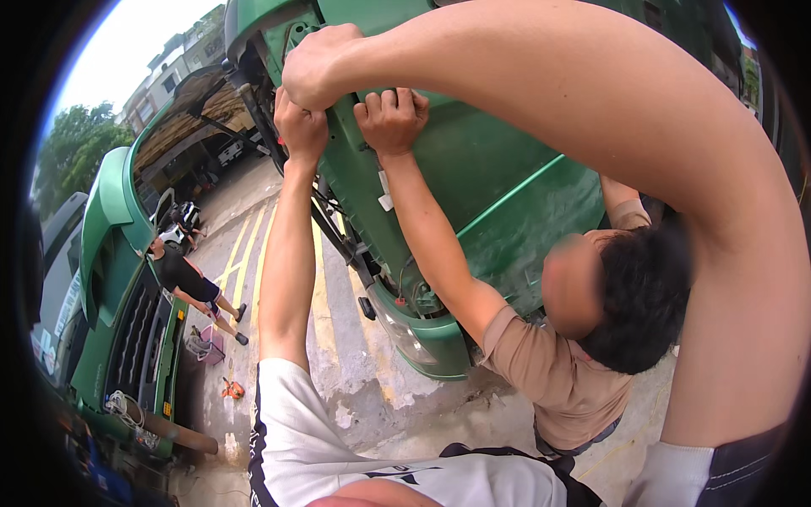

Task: The person works on the exterior body of a green truck cab, using a screwdriver and a power impact wrench to remove and secure bolts on the front panel and hinge area while another person assists.

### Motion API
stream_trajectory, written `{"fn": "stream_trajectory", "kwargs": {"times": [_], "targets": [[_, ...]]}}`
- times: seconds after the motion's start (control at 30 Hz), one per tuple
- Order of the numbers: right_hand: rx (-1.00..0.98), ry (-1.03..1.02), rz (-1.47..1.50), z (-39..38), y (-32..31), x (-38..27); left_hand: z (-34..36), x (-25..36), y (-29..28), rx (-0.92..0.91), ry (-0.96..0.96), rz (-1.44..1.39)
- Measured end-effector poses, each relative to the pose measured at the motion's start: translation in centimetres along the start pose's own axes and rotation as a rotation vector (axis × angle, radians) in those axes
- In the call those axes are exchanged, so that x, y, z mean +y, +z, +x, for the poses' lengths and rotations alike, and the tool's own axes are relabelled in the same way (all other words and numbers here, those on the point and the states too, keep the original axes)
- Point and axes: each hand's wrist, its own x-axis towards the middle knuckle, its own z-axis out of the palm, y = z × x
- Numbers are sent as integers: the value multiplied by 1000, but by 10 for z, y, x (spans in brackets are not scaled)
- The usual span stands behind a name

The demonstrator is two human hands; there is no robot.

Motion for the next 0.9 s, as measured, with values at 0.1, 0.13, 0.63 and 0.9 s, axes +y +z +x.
{"fn": "stream_trajectory", "kwargs": {"times": [0.1,0.13,0.63,0.9], "targets": [[145,-241,-210,-3,7,6,1,7,-4,-2,-38,28],[244,-360,-277,-13,4,5,5,13,-9,11,-9,12],[270,-97,-241,-108,-13,72,138,5,-9,-256,-663,469],[433,-263,-8,-101,9,80,159,34,-13,-389,-704,591]]}}
